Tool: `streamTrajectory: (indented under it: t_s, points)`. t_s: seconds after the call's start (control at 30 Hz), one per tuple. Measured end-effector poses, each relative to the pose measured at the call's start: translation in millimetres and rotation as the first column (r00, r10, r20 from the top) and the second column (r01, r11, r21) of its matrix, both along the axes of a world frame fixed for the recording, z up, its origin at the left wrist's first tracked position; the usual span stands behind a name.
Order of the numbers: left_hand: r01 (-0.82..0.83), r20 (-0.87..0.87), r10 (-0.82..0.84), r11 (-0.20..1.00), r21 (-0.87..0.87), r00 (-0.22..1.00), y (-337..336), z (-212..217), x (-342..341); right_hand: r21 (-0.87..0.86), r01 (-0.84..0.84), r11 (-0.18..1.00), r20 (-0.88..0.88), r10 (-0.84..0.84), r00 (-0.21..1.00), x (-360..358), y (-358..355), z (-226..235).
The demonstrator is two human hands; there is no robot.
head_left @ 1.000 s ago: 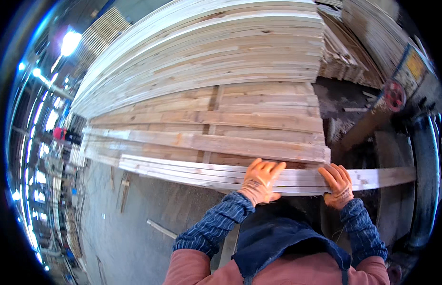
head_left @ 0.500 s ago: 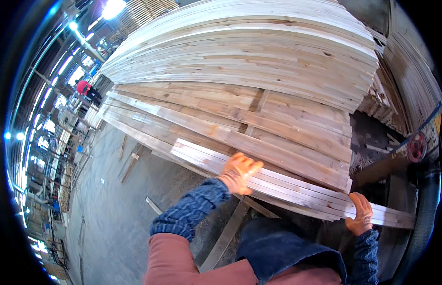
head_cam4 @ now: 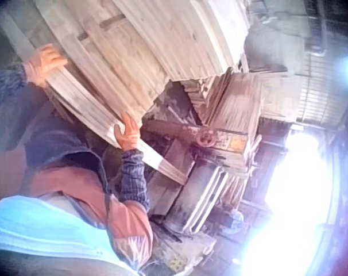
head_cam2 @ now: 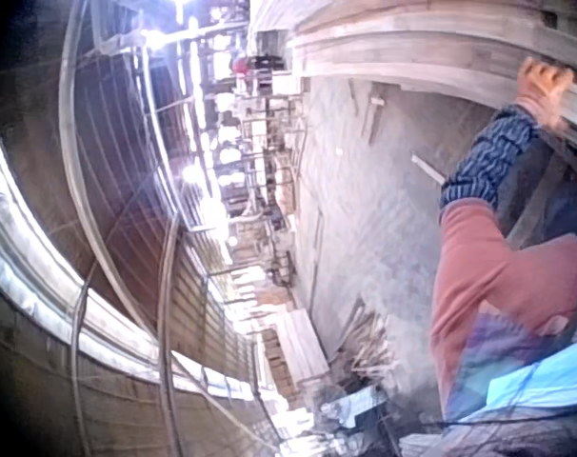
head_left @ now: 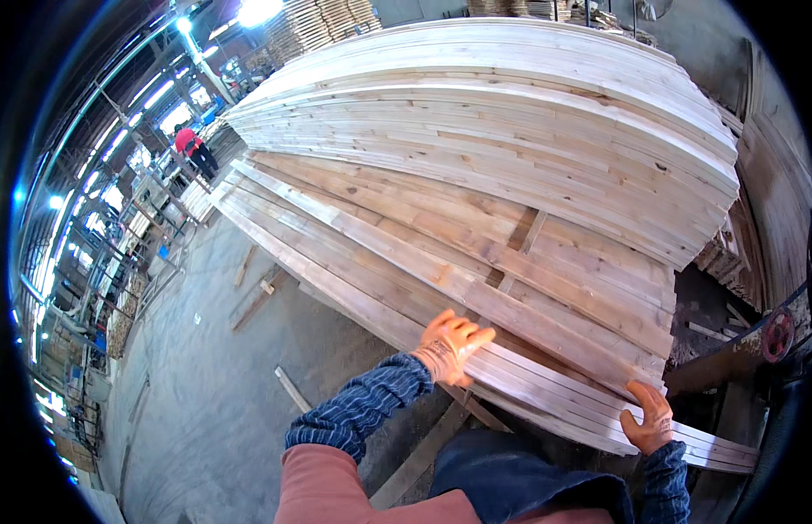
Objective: The person uses a wooden stick to clear debris from a large machine and then moves wooden boards from a stack into a roller machine.
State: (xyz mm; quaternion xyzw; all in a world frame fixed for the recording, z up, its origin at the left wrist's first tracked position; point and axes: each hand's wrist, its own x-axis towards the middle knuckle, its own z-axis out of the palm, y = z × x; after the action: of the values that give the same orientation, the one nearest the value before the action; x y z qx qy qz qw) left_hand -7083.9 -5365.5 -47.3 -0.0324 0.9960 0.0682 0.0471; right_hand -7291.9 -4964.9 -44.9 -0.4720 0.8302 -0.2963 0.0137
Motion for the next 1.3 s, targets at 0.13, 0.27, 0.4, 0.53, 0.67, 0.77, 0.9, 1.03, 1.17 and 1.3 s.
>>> streamTrajectory:
  t_s: [0.13,0.27,0.4,0.53,0.67,0.77,0.9,1.03,1.17,1.3]
  points:
    - [0.121,-0.119,-0.102,0.979,0.166,0.988,28,-32,-19,0.018,-0.077,0.997,0.026,0.076,0.997,-7,-48,14]
    - [0.183,-0.120,-0.154,0.939,0.290,0.981,73,-42,-44,-0.051,-0.157,0.986,-0.137,0.148,0.979,-55,-119,63]
    - [0.265,-0.088,-0.266,0.758,0.597,0.960,92,-31,-62,-0.110,-0.201,0.973,-0.393,0.143,0.908,-134,-200,136]
    - [0.266,-0.317,-0.022,0.601,0.754,0.948,73,-37,-64,-0.005,0.091,0.996,-0.632,-0.074,0.771,-227,-250,182]
    - [0.130,-0.366,0.249,0.643,0.755,0.897,21,-37,-19,0.229,0.317,0.921,-0.565,-0.140,0.813,-263,-295,220]
    - [0.130,-0.502,0.283,0.758,0.639,0.817,-4,-56,12,0.369,0.300,0.880,-0.442,-0.118,0.889,-303,-290,238]
    - [-0.335,0.255,0.572,0.036,0.942,0.779,-18,-84,49,0.468,0.140,0.873,-0.270,-0.009,0.963,-296,-307,261]
    - [-0.058,-0.135,0.552,0.318,0.946,0.823,-48,-71,18,0.409,0.059,0.911,-0.311,0.078,0.947,-322,-284,253]
    - [0.136,-0.357,0.502,0.423,0.896,0.788,-78,-24,-38,0.522,0.247,0.816,-0.600,0.146,0.786,-317,-290,247]
    - [0.327,-0.413,0.525,0.253,0.910,0.744,-156,1,-97,0.488,0.441,0.753,-0.760,0.117,0.639,-277,-324,238]
